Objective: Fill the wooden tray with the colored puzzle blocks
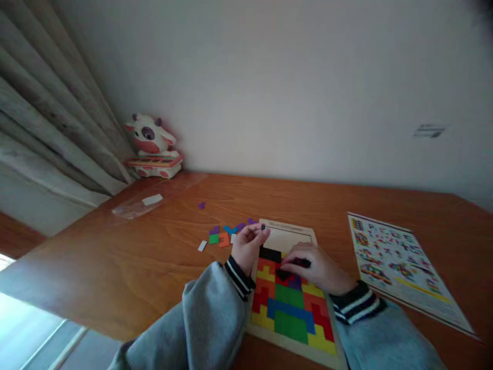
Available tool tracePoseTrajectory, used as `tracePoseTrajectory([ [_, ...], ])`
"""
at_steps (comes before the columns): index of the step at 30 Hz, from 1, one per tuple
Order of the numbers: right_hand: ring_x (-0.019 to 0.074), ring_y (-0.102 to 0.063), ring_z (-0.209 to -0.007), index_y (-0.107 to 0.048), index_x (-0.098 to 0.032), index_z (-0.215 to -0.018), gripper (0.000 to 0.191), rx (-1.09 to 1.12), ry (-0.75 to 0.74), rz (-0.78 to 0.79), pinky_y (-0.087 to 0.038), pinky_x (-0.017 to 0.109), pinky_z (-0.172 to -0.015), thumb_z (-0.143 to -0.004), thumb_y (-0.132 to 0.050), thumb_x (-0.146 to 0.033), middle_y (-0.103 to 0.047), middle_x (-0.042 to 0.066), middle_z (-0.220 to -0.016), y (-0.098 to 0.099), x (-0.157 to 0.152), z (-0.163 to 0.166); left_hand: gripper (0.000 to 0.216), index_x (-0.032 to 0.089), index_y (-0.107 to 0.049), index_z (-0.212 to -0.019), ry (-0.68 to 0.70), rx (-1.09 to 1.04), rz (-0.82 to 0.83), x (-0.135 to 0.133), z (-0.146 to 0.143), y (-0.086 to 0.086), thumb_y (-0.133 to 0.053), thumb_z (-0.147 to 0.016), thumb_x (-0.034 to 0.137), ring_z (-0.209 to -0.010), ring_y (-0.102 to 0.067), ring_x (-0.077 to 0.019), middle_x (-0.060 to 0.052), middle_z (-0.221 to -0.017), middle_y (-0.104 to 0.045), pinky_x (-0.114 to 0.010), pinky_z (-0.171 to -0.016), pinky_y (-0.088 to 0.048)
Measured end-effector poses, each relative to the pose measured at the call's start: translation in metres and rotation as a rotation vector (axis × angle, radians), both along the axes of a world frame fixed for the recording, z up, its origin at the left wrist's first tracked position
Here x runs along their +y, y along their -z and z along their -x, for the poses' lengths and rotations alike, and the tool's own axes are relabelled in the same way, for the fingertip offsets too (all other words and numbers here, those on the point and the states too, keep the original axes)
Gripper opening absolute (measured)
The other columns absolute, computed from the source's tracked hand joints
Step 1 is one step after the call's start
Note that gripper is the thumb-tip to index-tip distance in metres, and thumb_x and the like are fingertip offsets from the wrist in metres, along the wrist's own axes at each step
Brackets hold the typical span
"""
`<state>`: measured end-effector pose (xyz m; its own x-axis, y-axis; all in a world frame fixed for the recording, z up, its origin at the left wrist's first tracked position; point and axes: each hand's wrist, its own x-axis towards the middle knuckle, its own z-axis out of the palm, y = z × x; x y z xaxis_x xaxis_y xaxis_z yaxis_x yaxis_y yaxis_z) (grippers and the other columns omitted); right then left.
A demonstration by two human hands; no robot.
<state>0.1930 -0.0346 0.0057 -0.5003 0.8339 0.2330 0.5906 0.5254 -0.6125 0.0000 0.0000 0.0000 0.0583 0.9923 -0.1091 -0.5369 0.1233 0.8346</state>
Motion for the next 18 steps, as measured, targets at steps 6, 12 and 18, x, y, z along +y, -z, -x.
tracePoseTrajectory([
  [6,0.023,-0.06,-0.095,-0.075,-0.027,-0.093,0.037,-0.094,0.031,0.056,-0.04,0.04,-0.089,-0.073,-0.073,-0.058,-0.069,0.004,-0.094,-0.0053,0.0025,-0.0057,0.044,0.012,-0.066,-0.082,0.024,-0.005,-0.003,0.0008,-0.0012,0.0015,-0.09,-0.055,0.037,-0.056,-0.056,-0.0055,0.001,-0.068,-0.066,-0.018,-0.058,-0.043],
  [12,0.0279,-0.057,-0.1,-0.076,-0.032,-0.086,0.03,-0.244,0.107,0.148,-0.034,0.05,-0.092,-0.07,-0.075,-0.057,-0.064,0.004,-0.094,-0.0084,-0.0007,-0.0086,0.044,0.012,-0.066,-0.085,0.045,-0.018,-0.019,-0.0002,-0.0012,0.001,-0.09,-0.056,0.034,-0.059,-0.06,-0.007,0.001,-0.07,-0.067,-0.018,-0.059,-0.046],
  [18,0.0247,-0.057,-0.093,-0.074,-0.028,-0.08,0.021,-0.22,0.109,0.038,-0.038,0.043,-0.086,-0.079,-0.071,-0.049,-0.065,0.003,-0.087,-0.0039,-0.0005,-0.0021,0.044,0.011,-0.065,-0.086,0.059,-0.015,-0.016,0.0007,-0.0003,0.0028,-0.089,-0.058,0.034,-0.059,-0.06,-0.0065,0.001,-0.071,-0.067,-0.018,-0.059,-0.046],
])
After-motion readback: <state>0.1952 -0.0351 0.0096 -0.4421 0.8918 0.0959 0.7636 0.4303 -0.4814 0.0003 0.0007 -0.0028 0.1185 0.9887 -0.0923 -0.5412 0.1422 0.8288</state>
